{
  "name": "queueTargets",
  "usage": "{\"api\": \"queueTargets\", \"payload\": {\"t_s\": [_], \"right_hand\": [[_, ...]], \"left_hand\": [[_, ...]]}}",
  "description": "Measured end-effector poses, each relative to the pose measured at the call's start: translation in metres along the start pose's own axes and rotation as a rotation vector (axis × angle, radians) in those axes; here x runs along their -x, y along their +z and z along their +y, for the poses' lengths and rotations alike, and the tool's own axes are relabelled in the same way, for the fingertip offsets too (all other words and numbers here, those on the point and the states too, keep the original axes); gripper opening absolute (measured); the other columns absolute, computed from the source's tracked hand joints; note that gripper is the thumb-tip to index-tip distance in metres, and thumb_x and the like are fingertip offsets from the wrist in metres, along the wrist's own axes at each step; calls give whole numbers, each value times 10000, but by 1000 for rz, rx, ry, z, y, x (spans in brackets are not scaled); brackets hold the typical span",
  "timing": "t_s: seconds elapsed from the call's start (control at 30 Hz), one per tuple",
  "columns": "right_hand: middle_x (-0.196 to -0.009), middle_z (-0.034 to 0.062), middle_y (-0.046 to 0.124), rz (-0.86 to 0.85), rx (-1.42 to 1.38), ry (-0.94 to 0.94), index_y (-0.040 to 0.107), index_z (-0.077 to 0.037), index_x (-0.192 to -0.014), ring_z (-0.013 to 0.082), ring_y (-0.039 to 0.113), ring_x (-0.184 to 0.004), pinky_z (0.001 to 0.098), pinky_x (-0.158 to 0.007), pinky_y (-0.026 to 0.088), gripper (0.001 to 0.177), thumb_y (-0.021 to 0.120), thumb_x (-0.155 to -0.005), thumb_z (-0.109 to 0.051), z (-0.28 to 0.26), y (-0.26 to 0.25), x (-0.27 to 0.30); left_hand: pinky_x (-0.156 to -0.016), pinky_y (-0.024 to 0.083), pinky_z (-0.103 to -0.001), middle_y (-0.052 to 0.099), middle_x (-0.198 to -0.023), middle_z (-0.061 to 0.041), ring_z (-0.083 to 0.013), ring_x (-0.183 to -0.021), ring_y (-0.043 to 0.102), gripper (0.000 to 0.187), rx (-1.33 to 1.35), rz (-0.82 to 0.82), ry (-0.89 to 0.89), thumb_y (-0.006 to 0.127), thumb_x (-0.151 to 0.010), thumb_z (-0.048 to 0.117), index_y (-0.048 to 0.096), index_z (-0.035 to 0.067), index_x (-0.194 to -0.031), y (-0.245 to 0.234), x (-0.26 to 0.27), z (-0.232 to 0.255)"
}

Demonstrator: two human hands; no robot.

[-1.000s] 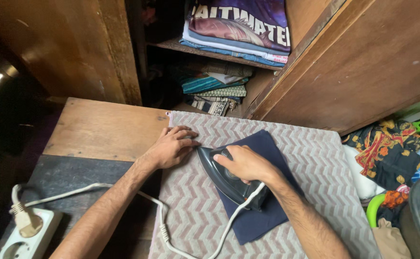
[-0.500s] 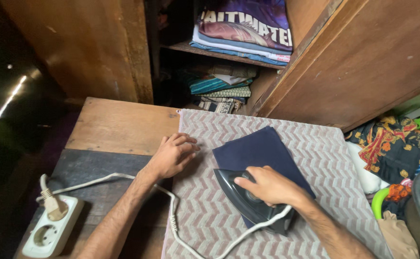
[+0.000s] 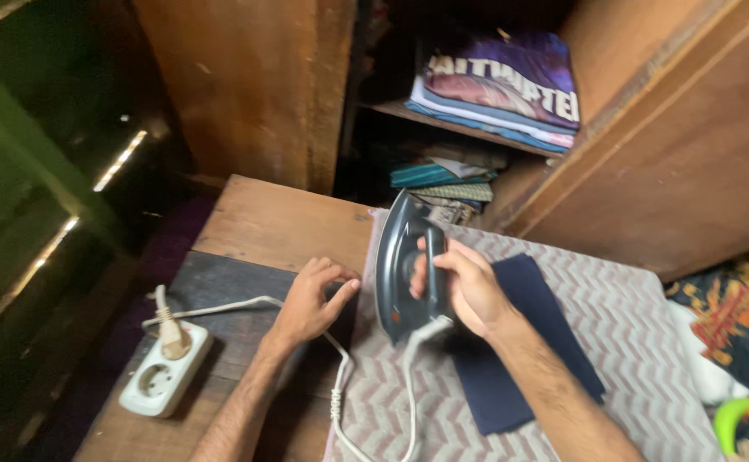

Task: The person irons a blue shirt on an ironing board, folding and smoothing the fabric by hand and with an iron before folding it into a square.

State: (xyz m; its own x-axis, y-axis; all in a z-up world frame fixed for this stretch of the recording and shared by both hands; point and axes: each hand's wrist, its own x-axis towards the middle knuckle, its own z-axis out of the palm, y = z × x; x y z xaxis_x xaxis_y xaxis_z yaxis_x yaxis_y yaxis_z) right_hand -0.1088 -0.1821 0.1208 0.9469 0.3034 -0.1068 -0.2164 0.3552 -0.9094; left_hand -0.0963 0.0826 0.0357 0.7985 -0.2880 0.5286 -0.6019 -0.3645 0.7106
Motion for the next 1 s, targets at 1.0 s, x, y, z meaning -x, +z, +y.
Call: {"api": "queueTargets", "payload": {"t_s": [1.0], "right_hand": [[-1269,145,721,59,661,-632,525,15,-1242,198,714,-1178,320,-931,589,300,648,-968,-1,137,68,-145]], "left_hand": [[-1073,385,-525,468,-1438,-253,-439,-1329,454,737,-213,316,-188,818,-797,176,455,-2,-1413,23,33,-44]]}}
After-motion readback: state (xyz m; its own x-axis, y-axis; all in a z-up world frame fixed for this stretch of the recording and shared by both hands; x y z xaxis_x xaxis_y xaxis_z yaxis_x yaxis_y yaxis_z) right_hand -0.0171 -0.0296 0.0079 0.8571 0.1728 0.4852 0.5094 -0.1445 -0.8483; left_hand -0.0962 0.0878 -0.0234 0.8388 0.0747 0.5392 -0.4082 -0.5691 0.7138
